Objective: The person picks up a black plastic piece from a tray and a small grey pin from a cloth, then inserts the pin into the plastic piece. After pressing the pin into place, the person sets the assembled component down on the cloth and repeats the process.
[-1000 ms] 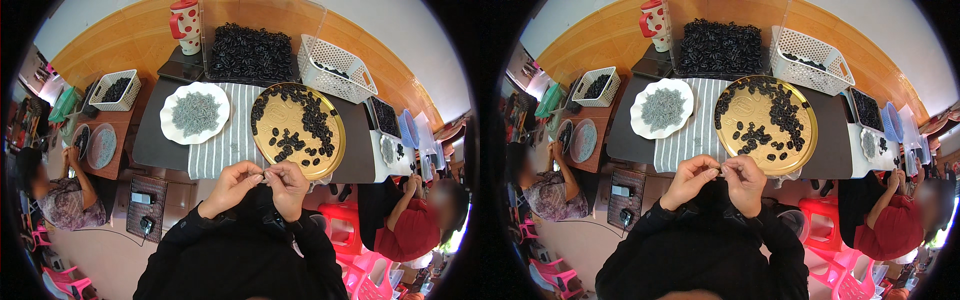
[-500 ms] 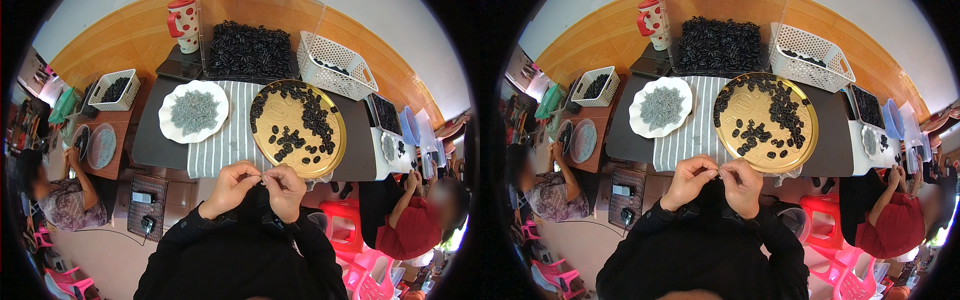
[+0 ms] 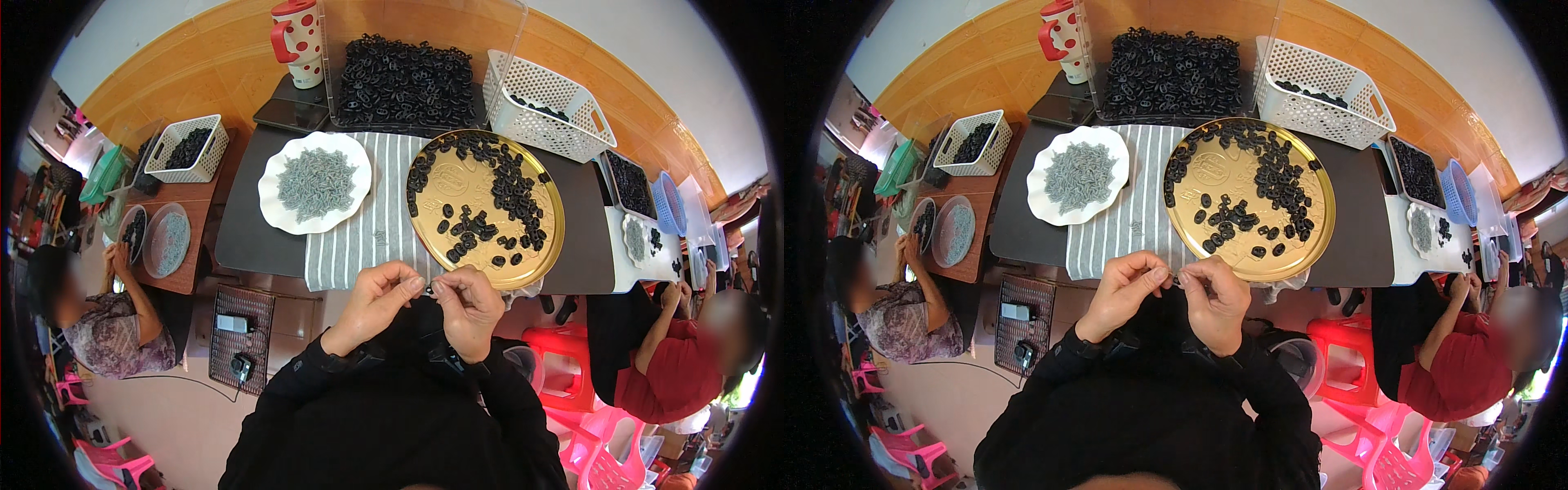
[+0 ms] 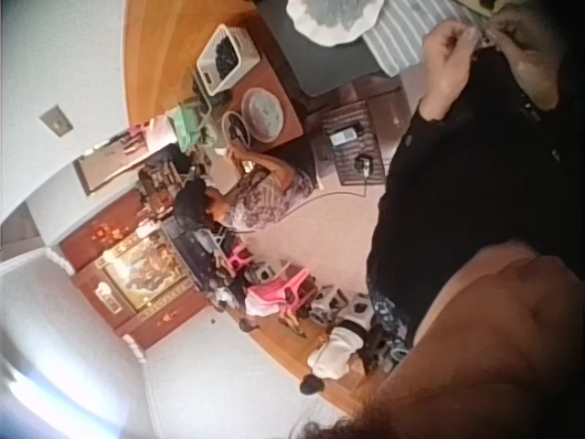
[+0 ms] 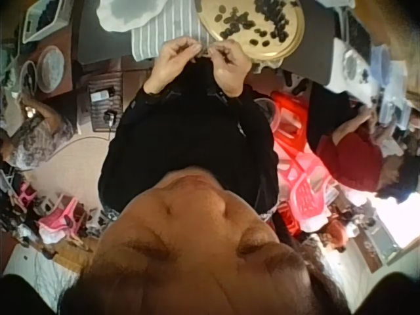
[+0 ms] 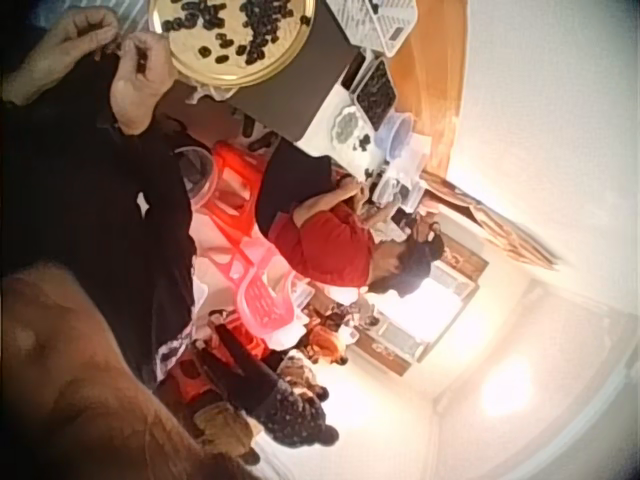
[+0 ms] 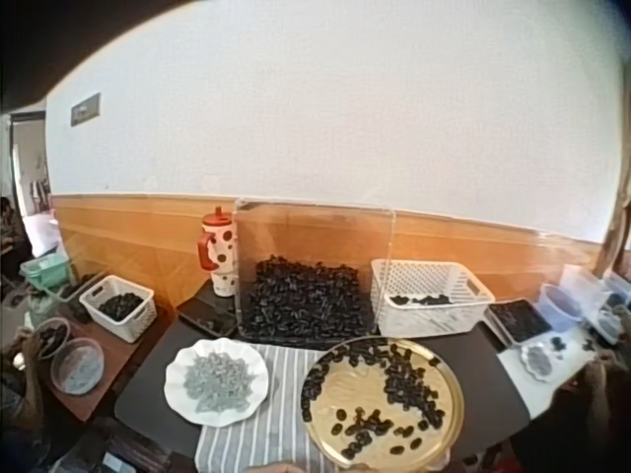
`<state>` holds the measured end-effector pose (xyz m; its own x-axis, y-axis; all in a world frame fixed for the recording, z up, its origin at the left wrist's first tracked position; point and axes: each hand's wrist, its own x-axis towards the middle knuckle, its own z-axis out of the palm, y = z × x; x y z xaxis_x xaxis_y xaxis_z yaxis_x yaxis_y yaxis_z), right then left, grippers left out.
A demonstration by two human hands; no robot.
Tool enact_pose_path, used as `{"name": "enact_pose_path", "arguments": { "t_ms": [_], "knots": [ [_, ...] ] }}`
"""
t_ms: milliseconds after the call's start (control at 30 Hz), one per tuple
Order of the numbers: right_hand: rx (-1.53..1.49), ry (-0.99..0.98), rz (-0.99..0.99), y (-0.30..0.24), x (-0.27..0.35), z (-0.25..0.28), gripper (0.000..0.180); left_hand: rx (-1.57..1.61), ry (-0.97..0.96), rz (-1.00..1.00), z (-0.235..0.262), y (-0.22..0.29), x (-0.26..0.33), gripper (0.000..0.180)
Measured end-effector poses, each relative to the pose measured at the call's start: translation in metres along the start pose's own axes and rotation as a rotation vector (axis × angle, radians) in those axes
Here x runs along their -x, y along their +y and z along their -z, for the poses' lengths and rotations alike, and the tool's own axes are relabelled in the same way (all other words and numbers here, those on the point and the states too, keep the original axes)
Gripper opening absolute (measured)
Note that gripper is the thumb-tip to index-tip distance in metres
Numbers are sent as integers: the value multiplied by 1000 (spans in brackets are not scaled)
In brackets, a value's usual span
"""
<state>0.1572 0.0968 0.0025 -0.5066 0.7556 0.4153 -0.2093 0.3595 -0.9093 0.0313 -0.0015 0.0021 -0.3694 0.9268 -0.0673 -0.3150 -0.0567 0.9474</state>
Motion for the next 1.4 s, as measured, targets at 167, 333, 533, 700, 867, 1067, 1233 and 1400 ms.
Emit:
{"name": "enact_pose_path", "arguments": {
  "t_ms": [167,333,533,700,867,1067,1233,1400],
  "knots": [
    [38,-83,34,1,1,3,14,-54,-12,-104,-6,-5,-1,11],
    [26,-72,37,-1,2,4,13,-100,-52,-165,-4,-8,0,10],
    [-60,-7,-28,-3,3,0,12,34,-45,-106,-11,-2,2,6],
    [-189,28,-136,-8,4,-2,11,37,-27,-99,-9,-8,1,4],
    [-199,2,-165,-5,7,5,11,2,-23,-104,-13,-1,-2,4],
    [-270,112,-147,-1,6,21,11,-516,-92,-240,-23,23,-17,7],
    [-327,185,-98,-3,-2,37,12,-1226,224,-549,-33,30,-60,11],
    [-352,195,-92,-4,-5,48,12,-1403,137,-456,-37,23,-88,19]
  ]
}}
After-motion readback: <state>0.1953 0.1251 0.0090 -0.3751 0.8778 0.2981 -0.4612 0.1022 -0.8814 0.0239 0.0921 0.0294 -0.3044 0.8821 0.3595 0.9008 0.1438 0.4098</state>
